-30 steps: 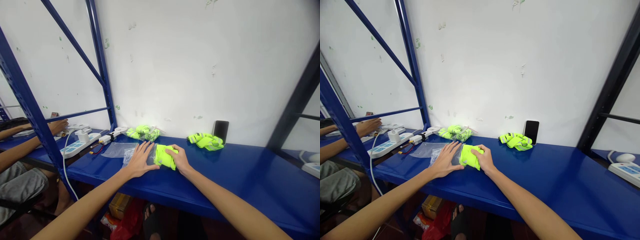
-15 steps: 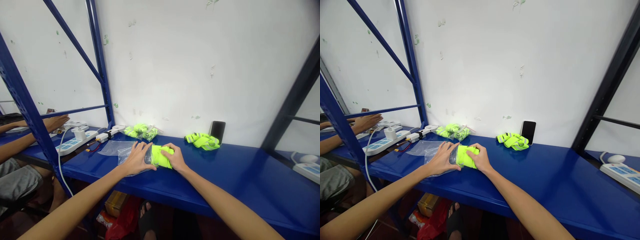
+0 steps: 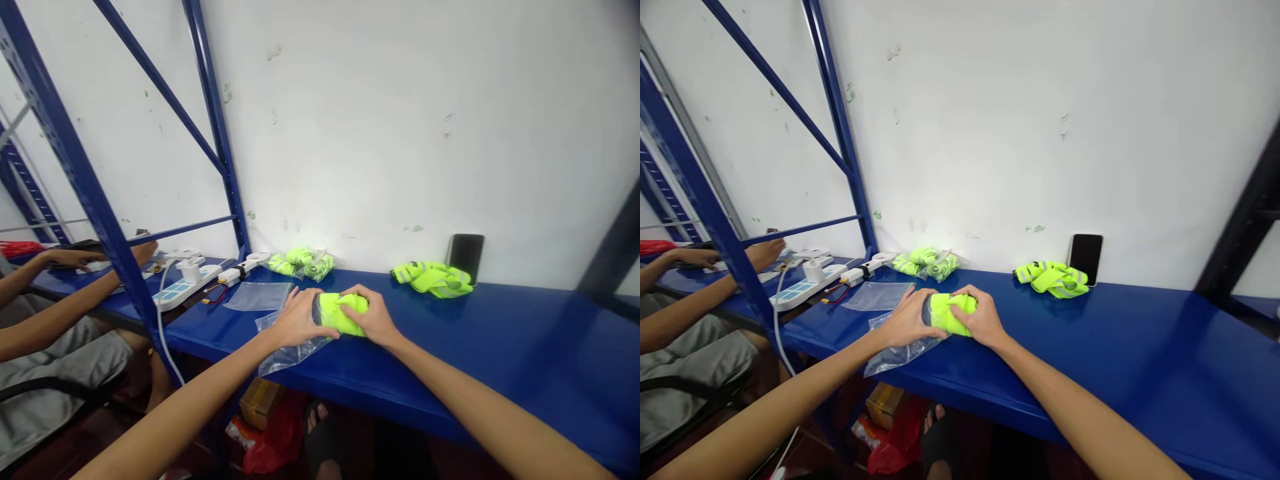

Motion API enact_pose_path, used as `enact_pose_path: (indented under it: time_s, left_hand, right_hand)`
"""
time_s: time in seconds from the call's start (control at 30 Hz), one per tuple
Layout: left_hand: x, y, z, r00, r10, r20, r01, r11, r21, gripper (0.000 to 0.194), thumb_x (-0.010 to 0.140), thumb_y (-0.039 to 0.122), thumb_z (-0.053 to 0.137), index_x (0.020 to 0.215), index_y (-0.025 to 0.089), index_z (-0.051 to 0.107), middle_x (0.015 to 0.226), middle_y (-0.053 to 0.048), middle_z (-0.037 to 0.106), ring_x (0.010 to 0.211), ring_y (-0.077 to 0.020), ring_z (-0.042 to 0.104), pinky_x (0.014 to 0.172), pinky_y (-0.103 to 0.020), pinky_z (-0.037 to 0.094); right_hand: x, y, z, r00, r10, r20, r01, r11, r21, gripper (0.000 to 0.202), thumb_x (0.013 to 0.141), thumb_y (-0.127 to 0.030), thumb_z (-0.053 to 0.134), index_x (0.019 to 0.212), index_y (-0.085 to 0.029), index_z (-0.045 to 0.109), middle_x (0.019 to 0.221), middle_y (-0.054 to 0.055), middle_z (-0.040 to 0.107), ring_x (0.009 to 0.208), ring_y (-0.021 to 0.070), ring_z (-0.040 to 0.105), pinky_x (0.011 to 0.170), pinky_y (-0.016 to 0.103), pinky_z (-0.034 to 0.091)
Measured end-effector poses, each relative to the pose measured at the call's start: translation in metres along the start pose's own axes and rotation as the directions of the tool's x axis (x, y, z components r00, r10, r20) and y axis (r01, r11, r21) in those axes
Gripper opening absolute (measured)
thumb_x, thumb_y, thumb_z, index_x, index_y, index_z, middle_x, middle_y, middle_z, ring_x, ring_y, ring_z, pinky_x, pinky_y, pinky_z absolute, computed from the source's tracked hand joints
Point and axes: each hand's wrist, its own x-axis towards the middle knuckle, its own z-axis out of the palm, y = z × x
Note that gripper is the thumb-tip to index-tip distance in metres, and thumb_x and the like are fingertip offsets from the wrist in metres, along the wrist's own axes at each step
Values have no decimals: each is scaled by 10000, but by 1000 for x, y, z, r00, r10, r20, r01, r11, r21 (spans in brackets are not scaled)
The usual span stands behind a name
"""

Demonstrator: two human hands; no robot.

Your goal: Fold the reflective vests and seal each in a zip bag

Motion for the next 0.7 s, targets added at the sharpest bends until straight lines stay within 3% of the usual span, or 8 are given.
enact_pose_path:
  time_s: [0.13, 0.33, 0.5, 0.6, 0.7]
  left_hand:
    - [1, -1, -6, 998, 41, 51, -42, 999, 13, 830, 580, 773, 610, 1172, 217, 438, 1148, -79, 579, 1110, -300, 531, 1092, -536, 165]
    - [0, 14, -20, 981, 125, 151, -138, 988, 75, 780, 585, 776, 607, 1090, 200, 465, 1055, -76, 593, 991, -290, 560, 929, -435, 352]
    - [0, 22, -22, 973, 122, 195, -146, 983, 114, 755, 622, 773, 581, 1103, 204, 456, 1041, -72, 595, 937, -286, 571, 782, -362, 389]
    - [1, 20, -23, 975, 105, 197, -134, 981, 142, 745, 632, 772, 572, 1101, 205, 455, 1054, -71, 592, 923, -283, 574, 745, -349, 386]
    - [0, 16, -23, 977, 95, 192, -128, 978, 165, 749, 627, 765, 584, 1111, 209, 451, 1072, -75, 589, 936, -286, 574, 744, -349, 385]
  right_hand:
    - [1, -1, 1, 1000, -4, 31, 4, 1000, -12, 195, 731, -258, 628, 906, -175, 652, 870, 27, 675, 770, 180, 599, 722, 287, 446]
    - [-5, -7, 7, 991, -35, 128, 37, 999, -7, 204, 740, -245, 634, 935, -184, 636, 856, 7, 646, 735, 160, 565, 701, 277, 416]
    - [-8, -6, 11, 983, -73, 167, 55, 992, 110, 185, 811, -249, 552, 980, -192, 601, 1002, 32, 540, 943, 186, 534, 874, 320, 393]
    - [-8, -3, 14, 982, 4, 187, -32, 988, 149, 193, 830, -251, 515, 996, -210, 604, 1058, 38, 444, 1060, 196, 483, 969, 346, 347]
    - [-6, 1, 19, 963, 155, 221, -201, 957, 207, 227, 810, -271, 548, 1030, -238, 594, 999, 18, 454, 1039, 195, 487, 968, 359, 352]
